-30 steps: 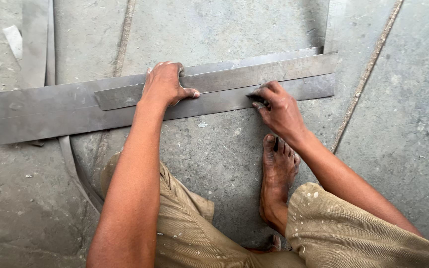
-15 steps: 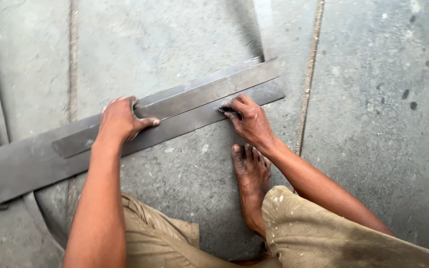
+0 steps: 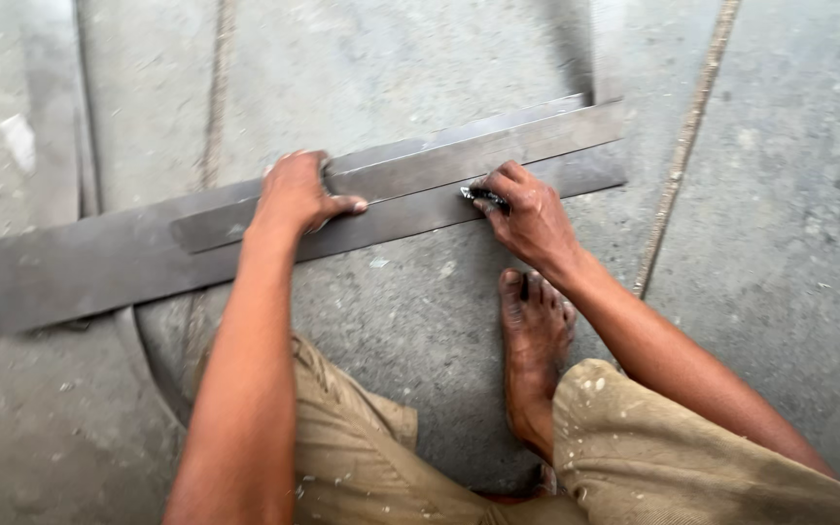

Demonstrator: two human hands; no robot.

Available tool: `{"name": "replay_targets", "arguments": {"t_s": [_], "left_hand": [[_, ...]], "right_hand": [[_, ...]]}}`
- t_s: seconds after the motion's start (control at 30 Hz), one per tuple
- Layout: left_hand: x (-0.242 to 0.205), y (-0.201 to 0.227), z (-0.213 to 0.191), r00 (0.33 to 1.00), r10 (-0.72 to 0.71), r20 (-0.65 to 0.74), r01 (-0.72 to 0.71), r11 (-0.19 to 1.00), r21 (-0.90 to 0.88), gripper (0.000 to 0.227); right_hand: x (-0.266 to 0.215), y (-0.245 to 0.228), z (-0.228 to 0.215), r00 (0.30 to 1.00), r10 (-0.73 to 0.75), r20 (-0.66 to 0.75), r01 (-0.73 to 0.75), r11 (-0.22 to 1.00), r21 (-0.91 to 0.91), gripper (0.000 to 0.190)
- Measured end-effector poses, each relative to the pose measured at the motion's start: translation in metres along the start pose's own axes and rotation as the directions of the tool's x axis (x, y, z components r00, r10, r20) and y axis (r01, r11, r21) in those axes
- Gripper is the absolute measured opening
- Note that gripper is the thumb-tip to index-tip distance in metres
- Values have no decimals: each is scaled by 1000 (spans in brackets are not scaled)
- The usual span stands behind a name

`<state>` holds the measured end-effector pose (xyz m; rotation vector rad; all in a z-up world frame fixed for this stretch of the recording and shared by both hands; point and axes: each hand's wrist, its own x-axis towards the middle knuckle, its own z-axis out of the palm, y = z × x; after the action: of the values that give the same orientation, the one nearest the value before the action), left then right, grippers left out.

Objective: The person uses a metal square and a marking tool to draw straight lines on a flat metal strip. They repeatedly reposition the square and mark along its edges to create multiple parallel lines on the metal surface.

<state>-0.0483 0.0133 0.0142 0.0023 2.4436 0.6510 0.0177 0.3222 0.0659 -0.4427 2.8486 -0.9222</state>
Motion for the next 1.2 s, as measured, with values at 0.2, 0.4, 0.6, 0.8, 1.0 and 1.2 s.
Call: {"name": "replay_targets", "arguments": {"t_s": [0.2, 0.4, 0.6, 0.8, 1.0, 1.2], "left_hand": [[-8, 6, -5, 999, -14, -31, 13, 999, -44, 62], [-9, 8, -6, 999, -49, 14, 50, 997, -53, 62], [-9, 8, -5, 999, -49, 9, 49, 998, -40, 64], [-9, 8, -3, 999, -44, -8, 44, 998, -49, 66], [-10, 8, -2, 997, -71, 5, 71, 997, -41, 67], [-9, 2, 0, 998, 9, -59, -9, 1000, 5, 71]], "right_hand": [[12, -12, 14, 997, 44, 60, -42, 998, -40, 18], [10, -9, 16, 996, 52, 68, -49, 998, -48, 17], [9, -9, 15, 1000, 13, 27, -12, 999, -38, 16], [15, -10, 18, 998, 4, 55, 3, 993, -117, 7], [37, -8, 17, 971, 44, 235, 34, 947, -319, 23], [-8, -12, 10, 953, -152, 261, 214, 949, -232, 29]]}}
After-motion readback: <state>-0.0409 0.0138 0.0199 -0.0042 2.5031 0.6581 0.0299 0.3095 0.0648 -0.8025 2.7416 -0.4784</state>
